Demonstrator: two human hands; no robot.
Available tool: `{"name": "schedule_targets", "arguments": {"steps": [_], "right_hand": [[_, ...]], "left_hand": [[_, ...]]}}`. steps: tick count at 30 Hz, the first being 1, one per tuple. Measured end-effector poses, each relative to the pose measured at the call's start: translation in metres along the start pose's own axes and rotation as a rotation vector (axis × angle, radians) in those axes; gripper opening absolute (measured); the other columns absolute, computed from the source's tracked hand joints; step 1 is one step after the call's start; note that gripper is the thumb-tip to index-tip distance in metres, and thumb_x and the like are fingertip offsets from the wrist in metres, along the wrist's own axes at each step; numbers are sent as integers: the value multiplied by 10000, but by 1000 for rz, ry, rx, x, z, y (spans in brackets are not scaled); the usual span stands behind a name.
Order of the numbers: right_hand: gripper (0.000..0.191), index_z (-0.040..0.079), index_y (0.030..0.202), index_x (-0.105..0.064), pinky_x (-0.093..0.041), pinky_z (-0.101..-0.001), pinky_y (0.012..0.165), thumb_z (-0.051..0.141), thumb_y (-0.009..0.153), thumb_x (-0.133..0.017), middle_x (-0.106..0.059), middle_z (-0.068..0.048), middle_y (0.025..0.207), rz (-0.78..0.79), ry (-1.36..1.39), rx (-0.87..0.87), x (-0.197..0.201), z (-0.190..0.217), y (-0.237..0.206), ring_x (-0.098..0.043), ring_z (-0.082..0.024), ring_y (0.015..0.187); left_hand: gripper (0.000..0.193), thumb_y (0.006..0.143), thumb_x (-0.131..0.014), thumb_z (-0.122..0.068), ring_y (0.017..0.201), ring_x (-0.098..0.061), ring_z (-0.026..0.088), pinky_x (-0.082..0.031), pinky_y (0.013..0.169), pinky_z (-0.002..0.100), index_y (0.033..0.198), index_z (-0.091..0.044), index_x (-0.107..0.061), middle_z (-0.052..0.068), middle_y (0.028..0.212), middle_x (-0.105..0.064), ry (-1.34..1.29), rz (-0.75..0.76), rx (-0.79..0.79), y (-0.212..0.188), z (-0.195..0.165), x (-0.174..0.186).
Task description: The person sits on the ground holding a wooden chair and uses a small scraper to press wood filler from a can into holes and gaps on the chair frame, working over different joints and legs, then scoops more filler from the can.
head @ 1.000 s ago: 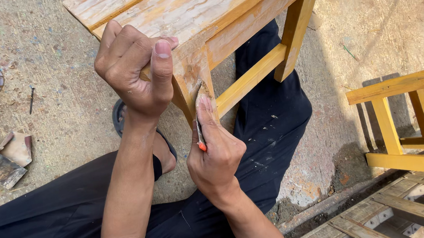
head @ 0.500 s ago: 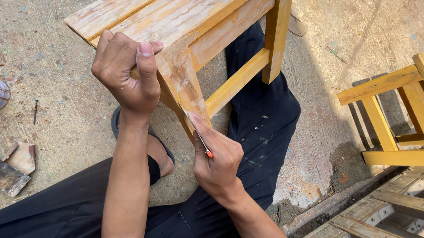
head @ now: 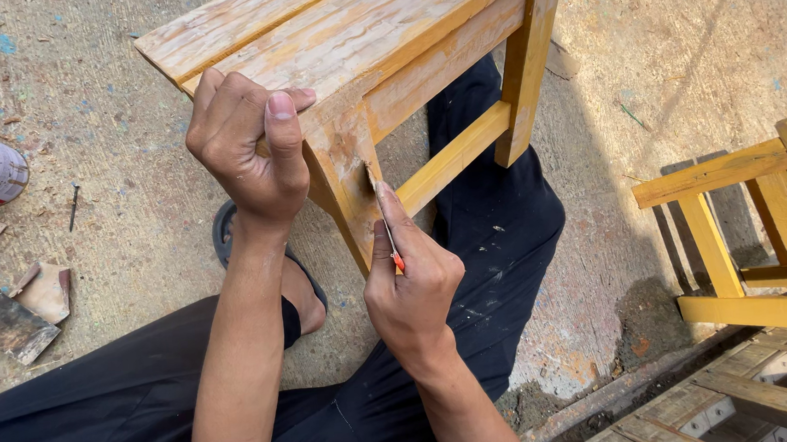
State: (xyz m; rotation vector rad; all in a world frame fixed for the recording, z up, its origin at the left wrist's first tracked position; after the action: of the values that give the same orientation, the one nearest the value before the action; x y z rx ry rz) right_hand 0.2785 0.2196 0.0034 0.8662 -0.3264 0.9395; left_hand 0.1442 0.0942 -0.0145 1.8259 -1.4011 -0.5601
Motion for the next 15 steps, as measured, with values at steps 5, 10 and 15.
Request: {"name": "schedule_targets", "arguments": {"steps": [5,10,15], "right_hand": [[408,-29,1339,-646,-586,-328,708,-55,932,-676,-747,-242,1079,37,-40,-28,-7,7,-1,-785,-297,837],[423,-28,1346,-633,-612,-332,815,-79,928,-666,-734,-239,1157,28,-48,51,-9,12,-5,-785,-322,977],[454,-66,1345,-607,-612,-363,902,-101,895,-648,-713,-255,1225,81,23,120,-3,21,-22,-769,-361,1071]], "left_hand": [[335,1086,-552,-202,745,-442,209,-390,701,352,900,-63,-793,49,764,-581,7,-5,2,-1,-1,-1],[339,1088,-546,-210,764,-443,214,-393,745,357,897,-73,-790,48,791,-600,13,1,-9,-5,-5,-3],[339,1079,-542,-196,756,-442,216,-394,738,356,882,-62,-783,53,776,-588,6,11,14,-7,-8,-3]]}}
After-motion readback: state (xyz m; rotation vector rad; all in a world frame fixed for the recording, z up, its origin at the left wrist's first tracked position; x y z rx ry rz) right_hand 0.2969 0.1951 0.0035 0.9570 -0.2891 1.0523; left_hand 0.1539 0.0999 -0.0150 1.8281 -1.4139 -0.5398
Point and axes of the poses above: each hand's wrist, its own y-axis towards the middle knuckle, its own x-axis out of the back of the hand, z = x × y, the point moved 5 cm from there along y, towards the middle knuckle
